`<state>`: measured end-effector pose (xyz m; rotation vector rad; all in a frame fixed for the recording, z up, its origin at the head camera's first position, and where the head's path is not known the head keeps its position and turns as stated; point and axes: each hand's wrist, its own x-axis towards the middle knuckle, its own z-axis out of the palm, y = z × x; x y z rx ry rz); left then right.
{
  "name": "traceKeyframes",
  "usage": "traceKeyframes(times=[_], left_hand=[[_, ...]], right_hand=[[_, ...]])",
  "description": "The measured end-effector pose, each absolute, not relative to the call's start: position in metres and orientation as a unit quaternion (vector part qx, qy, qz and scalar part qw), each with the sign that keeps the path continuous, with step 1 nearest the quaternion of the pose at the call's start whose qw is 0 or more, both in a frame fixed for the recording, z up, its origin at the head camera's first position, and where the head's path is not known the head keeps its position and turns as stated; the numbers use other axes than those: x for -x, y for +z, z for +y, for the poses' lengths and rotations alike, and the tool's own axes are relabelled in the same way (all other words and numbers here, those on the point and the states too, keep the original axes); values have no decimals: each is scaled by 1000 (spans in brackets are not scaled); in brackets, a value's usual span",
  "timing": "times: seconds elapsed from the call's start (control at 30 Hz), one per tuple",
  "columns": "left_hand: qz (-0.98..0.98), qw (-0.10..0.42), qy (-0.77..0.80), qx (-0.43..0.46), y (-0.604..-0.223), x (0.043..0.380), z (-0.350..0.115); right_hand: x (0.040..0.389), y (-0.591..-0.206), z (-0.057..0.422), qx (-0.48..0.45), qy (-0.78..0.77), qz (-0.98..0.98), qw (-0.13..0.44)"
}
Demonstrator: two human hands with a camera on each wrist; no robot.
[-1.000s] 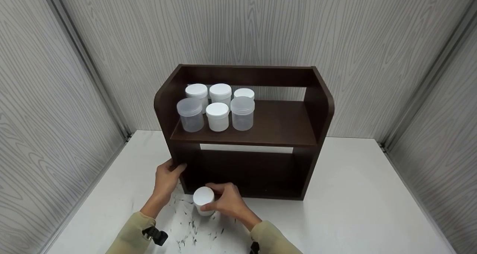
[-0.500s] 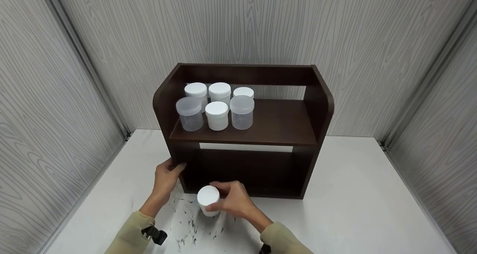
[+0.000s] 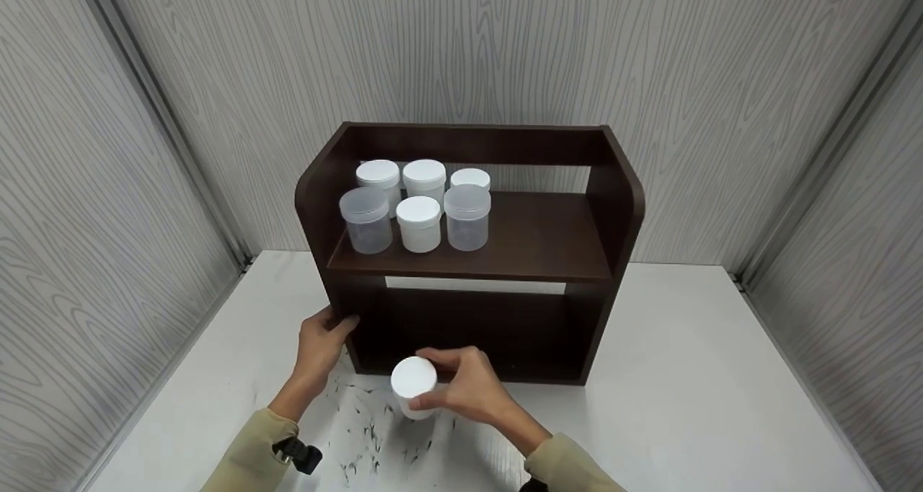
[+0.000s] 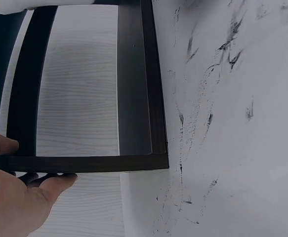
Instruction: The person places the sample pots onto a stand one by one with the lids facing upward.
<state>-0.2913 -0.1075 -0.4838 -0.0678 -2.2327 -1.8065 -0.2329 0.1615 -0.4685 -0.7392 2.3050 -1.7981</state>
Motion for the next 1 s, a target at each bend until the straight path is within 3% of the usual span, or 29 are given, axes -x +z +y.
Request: traceKeyframes(times=[1.0], left_hand=[[-770,132,-624,13,-484,292,-107]], right_hand=[[213,-398,200,213,-603,765,79]])
